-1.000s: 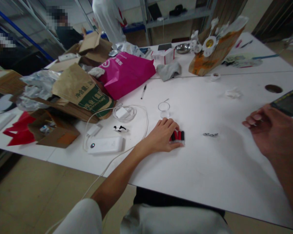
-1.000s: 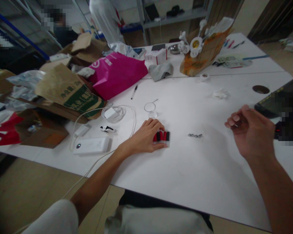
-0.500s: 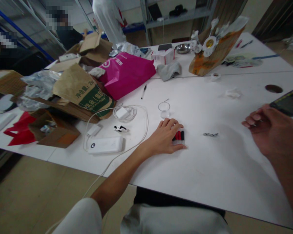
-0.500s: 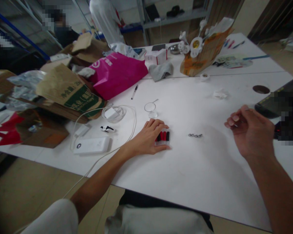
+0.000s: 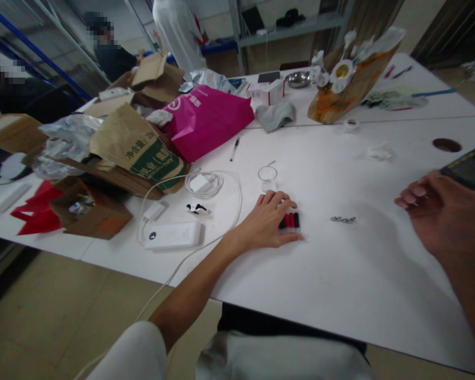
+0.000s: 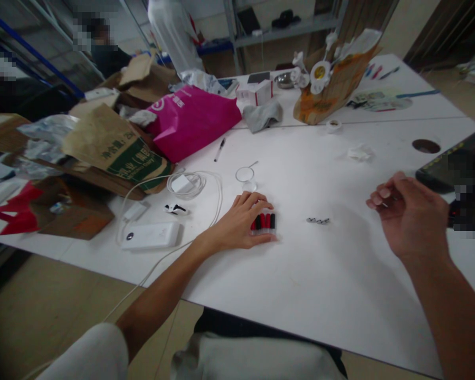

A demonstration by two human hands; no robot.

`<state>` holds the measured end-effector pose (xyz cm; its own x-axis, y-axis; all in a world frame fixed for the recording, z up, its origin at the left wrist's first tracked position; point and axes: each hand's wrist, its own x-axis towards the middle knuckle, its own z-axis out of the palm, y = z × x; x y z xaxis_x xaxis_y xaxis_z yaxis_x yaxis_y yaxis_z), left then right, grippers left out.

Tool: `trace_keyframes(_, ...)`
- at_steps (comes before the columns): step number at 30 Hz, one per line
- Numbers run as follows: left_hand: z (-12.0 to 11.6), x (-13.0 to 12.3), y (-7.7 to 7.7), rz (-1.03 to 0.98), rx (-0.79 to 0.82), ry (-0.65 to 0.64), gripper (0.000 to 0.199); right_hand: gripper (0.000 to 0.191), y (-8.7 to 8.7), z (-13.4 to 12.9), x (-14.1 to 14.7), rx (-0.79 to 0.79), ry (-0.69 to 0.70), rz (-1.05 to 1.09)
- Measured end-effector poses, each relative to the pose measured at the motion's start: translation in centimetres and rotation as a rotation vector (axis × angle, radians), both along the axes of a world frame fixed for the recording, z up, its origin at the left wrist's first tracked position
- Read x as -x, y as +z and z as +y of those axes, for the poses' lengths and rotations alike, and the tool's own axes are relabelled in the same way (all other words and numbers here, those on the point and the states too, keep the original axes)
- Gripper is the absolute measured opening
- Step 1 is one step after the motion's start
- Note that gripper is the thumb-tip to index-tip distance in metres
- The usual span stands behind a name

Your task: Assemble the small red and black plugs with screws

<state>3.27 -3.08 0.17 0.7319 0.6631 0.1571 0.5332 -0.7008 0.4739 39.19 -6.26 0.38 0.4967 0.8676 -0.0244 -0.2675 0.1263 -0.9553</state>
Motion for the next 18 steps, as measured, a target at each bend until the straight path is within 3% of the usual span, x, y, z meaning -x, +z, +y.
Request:
trace_keyframes(2,0.4,0.5,0.9,-0.089,0.021,0.01,0.066,0.026,-0.1,0.0,-0.2,-0.008,0.003,-0.001)
trace_keyframes(4,1.0,1.4,2.0,-0.231,0.06,0.029,0.049,0.024,-0.3,0.1,-0.4,-0.019,-0.007,0.003)
trace_keyframes(7,1.9,3.0,3.3,-0.491,0.155,0.136,0.023,0.021,-0.4,0.1,-0.4,-0.046,-0.047,0.016)
trace_keyframes(9,2.6,4.1,3.6,-0.66,0.248,0.215,0.021,0.019,-0.3,0.0,-0.3,-0.062,-0.072,0.022)
trace_keyframes(18,4.6,6.2,0.5,-1.165,0.528,0.487,0.019,0.022,-1.2,0.6,-0.3,-0.064,-0.128,0.026)
